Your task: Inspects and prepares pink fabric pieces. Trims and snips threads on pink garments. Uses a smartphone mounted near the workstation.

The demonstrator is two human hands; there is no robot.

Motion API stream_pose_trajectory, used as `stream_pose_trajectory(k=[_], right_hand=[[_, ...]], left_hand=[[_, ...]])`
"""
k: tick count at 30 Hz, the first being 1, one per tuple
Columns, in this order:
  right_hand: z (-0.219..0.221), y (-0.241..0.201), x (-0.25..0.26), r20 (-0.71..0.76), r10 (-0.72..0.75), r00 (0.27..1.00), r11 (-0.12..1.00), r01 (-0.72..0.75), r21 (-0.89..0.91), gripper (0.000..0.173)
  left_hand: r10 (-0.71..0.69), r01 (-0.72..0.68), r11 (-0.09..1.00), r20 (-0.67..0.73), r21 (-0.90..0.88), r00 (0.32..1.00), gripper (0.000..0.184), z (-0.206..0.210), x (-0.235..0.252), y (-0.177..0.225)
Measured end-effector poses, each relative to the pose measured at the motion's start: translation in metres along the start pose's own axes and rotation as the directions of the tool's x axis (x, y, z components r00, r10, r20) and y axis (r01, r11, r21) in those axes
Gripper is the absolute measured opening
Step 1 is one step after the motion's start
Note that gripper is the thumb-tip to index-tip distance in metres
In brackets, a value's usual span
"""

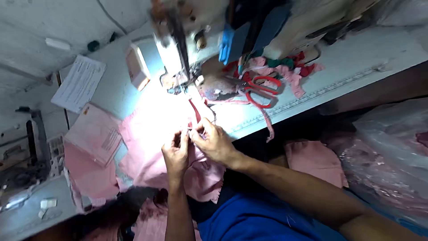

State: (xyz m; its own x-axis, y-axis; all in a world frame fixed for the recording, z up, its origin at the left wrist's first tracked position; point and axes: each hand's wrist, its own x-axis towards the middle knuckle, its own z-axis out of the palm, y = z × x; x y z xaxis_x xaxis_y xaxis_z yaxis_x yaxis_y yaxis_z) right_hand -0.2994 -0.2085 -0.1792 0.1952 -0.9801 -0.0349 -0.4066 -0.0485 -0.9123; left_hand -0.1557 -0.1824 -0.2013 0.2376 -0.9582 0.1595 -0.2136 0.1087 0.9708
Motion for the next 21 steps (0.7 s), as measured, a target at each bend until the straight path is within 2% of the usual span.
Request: stream_pose_trajectory(k=[3, 5, 11, 21], right_hand=[[-0.002, -0.002, 0.006, 0.07, 0.097, 0.993, 0.993, -0.101, 0.053, 0.03], [-0.002, -0.001, 0.007, 0.074, 0.104, 0.992, 0.991, -0.11, 0.073, 0.031], [-0.005, 0.005, 0.01, 0.133, 0.019, 0.991, 0.989, -0.038, 0.14, 0.027], [-0.004, 0.014, 0.009, 0.089, -0.11, 0.99, 0.977, 0.091, 0.195, 0.024]], left_hand=[[0.024, -0.024, 0.999, -0.019, -0.027, 1.0, 0.009, 0.003, 0.002, 0.0], [0.024, -0.026, 0.999, -0.033, -0.043, 0.999, 0.009, 0.004, 0.002, 0.001], [0.044, -0.046, 0.998, -0.04, -0.04, 0.998, 0.009, 0.004, 0.002, -0.001], [0.057, -0.059, 0.998, -0.06, -0.016, 0.997, 0.009, 0.005, 0.001, -0.003]])
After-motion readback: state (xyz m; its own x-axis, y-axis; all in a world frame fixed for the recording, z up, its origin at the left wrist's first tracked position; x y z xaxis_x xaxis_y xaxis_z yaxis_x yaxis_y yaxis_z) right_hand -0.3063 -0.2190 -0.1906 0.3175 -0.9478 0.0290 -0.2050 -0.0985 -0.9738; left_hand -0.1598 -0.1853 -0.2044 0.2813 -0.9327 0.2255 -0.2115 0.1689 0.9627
